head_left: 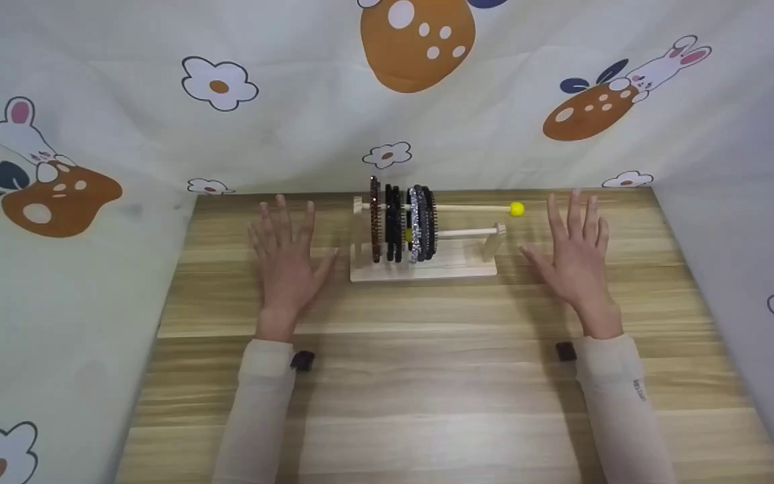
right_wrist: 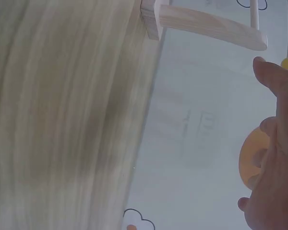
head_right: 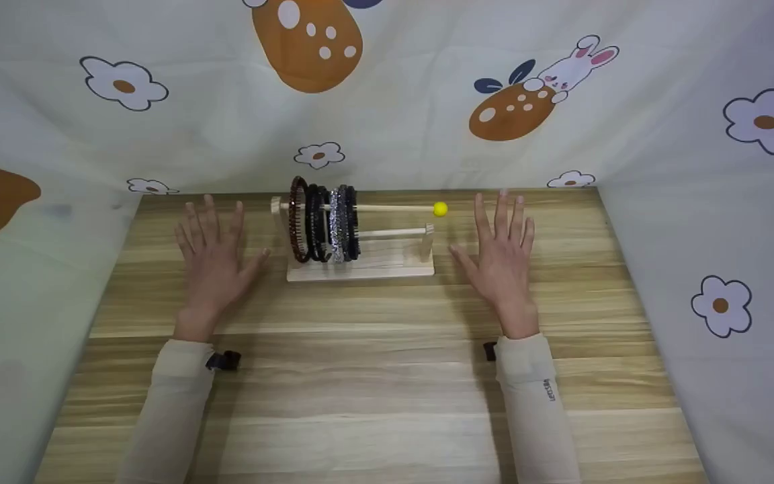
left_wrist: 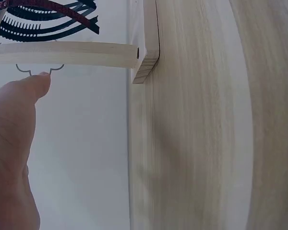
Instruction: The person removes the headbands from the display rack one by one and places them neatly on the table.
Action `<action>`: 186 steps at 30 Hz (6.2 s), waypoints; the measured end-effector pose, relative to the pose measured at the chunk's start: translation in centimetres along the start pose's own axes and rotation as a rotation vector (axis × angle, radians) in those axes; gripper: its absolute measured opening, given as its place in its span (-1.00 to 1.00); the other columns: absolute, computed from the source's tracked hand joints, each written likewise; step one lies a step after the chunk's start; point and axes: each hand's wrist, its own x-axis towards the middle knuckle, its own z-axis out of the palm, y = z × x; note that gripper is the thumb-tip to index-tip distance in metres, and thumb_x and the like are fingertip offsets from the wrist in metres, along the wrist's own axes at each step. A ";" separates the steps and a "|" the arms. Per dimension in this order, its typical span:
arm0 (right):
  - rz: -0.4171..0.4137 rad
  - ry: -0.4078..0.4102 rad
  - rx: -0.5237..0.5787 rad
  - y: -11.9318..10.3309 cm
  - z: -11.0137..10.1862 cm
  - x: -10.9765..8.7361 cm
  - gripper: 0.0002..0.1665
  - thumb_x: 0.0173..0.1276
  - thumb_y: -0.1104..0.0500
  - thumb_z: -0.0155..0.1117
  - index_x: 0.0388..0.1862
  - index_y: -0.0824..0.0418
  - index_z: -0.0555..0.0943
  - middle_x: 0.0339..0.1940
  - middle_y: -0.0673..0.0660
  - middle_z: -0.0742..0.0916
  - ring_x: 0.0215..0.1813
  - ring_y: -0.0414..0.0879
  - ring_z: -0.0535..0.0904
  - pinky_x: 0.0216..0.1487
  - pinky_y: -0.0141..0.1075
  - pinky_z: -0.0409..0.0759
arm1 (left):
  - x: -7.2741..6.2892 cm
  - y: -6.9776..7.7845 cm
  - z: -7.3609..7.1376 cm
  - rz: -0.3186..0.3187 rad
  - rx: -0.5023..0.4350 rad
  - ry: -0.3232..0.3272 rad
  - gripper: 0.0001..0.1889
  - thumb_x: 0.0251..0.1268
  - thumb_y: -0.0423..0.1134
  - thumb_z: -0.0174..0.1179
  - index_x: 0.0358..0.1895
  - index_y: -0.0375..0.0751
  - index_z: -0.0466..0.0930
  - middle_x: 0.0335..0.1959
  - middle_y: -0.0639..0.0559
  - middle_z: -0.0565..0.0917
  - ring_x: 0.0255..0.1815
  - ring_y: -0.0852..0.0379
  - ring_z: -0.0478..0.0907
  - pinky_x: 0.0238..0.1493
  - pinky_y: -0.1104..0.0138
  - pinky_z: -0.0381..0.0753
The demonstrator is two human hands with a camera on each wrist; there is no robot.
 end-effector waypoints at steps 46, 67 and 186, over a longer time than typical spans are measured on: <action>0.047 0.483 0.274 -6.0 -0.4 -3.6 -0.21 0.48 0.24 0.47 0.64 0.33 0.46 0.61 0.45 0.51 0.63 0.43 0.38 0.64 0.37 0.28 | -4.5 6.7 6.3 -0.206 -0.965 0.150 -0.38 0.78 -0.22 -0.01 0.77 -0.17 0.21 0.73 -0.10 0.36 0.64 -0.23 0.41 0.62 -0.17 0.44; -0.021 0.519 0.415 -10.2 -0.6 -1.8 -0.38 0.49 0.31 0.47 0.49 0.36 0.59 0.44 0.38 0.65 0.47 0.25 0.56 0.37 0.08 0.62 | -4.6 8.4 8.2 -0.273 -0.951 0.192 -0.30 0.81 0.20 -0.14 0.75 -0.13 0.27 0.69 -0.18 0.35 0.60 -0.24 0.38 0.56 -0.31 0.39; 0.056 0.328 0.939 -15.7 0.0 0.1 -0.55 0.39 0.53 0.36 0.25 0.52 0.73 -0.21 0.31 0.77 -0.30 -0.26 0.63 -0.35 -0.56 0.57 | -5.0 8.0 8.8 -0.243 -0.943 0.155 -0.12 0.71 0.43 -0.12 0.80 -0.07 0.15 0.77 -0.23 0.18 0.40 -0.24 0.46 0.40 -0.38 0.48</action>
